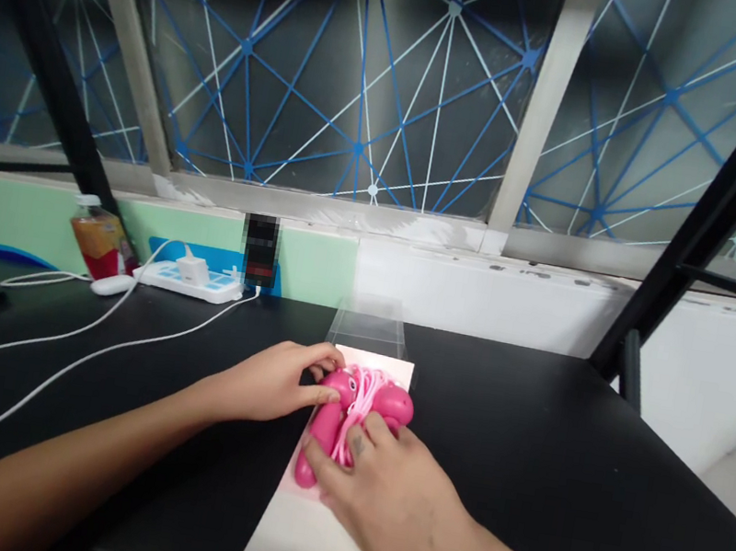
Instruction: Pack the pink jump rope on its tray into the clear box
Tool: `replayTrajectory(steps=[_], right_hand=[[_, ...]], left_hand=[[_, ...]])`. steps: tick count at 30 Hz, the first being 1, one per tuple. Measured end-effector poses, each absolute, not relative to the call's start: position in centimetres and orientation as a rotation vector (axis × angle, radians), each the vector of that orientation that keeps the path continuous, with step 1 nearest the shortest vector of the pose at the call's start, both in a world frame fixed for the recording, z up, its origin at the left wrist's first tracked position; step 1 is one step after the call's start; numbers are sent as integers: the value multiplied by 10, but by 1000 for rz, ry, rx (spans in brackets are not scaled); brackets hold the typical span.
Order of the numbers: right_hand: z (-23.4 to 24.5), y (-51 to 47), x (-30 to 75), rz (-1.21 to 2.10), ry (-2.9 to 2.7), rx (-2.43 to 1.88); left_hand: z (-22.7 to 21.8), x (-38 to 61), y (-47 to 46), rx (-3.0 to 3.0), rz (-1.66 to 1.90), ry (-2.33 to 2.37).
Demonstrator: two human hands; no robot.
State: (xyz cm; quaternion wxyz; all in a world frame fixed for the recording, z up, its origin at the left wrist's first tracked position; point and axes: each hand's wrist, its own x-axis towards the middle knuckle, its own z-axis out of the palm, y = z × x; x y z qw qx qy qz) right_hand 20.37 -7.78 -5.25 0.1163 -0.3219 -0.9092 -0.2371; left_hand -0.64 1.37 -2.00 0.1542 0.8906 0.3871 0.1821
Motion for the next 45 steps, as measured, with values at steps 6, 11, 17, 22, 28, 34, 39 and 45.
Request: replayTrajectory(steps=[6,11,17,22,28,34,39,45], right_hand=[[-48,-77,210,-526,-2710,-968],[-39,-79,216,-321,-2721,-992],[-32,-77,221,-178,-2764,-952],[-35,-73,222,-185,-2757,-938],[-32,-69,225,-190,-2816,-853],[-28,-74,225,-201,-2858,-789],[-26,-81,224,-129,-2861,-769],[-38,-72,227,-142,-2764,-908]], left_hand=[[-9,-10,15,2698,514,1006],[-10,-17,33,2761,724,1117],[-28,-25,65,2722,717,1123],[-39,-30,78,2652,596,1030],[-33,-27,73,2539,679,1068],[-33,-20,66,2469,691,1062],[-34,-19,66,2412,714,1055],[-34,-20,57,2469,703,1026]])
